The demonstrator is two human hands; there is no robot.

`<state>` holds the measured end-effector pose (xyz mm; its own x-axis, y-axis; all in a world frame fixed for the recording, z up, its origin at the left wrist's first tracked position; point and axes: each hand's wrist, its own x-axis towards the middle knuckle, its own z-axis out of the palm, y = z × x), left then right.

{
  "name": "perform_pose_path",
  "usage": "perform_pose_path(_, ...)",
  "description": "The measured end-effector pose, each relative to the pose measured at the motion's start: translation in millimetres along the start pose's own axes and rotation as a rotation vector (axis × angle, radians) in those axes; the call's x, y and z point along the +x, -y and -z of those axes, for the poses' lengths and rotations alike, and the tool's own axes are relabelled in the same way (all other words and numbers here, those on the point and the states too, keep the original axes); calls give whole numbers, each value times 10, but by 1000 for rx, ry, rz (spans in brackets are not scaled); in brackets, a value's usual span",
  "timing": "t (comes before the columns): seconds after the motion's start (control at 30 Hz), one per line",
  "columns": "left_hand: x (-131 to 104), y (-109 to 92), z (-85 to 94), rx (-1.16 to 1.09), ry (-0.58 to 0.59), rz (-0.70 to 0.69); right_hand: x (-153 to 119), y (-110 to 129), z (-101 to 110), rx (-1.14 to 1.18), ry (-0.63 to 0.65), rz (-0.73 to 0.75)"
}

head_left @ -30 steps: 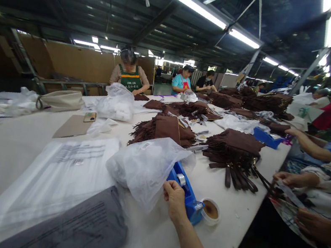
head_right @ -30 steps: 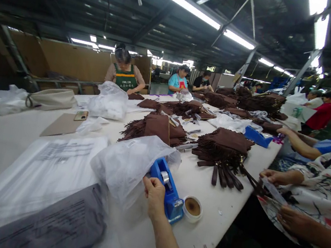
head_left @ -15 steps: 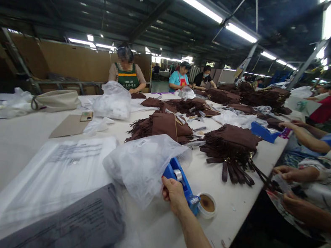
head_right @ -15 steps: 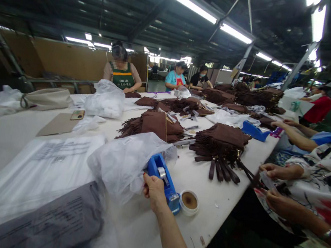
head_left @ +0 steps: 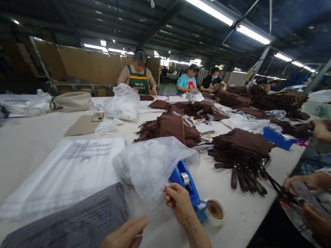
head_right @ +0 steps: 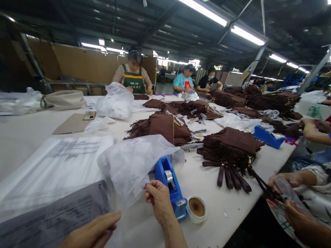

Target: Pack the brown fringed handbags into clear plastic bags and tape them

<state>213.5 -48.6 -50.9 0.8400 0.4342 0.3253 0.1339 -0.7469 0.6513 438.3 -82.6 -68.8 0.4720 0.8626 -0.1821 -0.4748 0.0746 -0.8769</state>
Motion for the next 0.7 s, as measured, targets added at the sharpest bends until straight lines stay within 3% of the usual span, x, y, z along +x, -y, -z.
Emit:
perform_pose_path(0.07, 417, -93, -203, 12, 73, 146, -14, -11, 9, -4, 0, 11)
perform_pose_path(0.13, 770, -167, -359, 31, 64, 295, -28, -21, 30, -12, -2, 26)
perform_pose_path(0.23, 1061, -214, -487, 56, 39, 420, -42, -36, 60, -29, 1, 43)
perform_pose_path(0.37, 1153, -194, -532, 64, -11, 544, -30, -34, 57, -59, -3, 67)
perform_pose_path(0.47, 1170, -157, -516, 0, -111, 614, -10, -15, 47, -96, -33, 92)
perform_pose_path(0.6, 1205, -70, -511, -222, -303, 701, -45, 6, 95, -163, -128, 127)
perform_pose_path(0.7, 1296, 11, -607, -479, -467, 797, -167, 10, 157, -219, -150, 128)
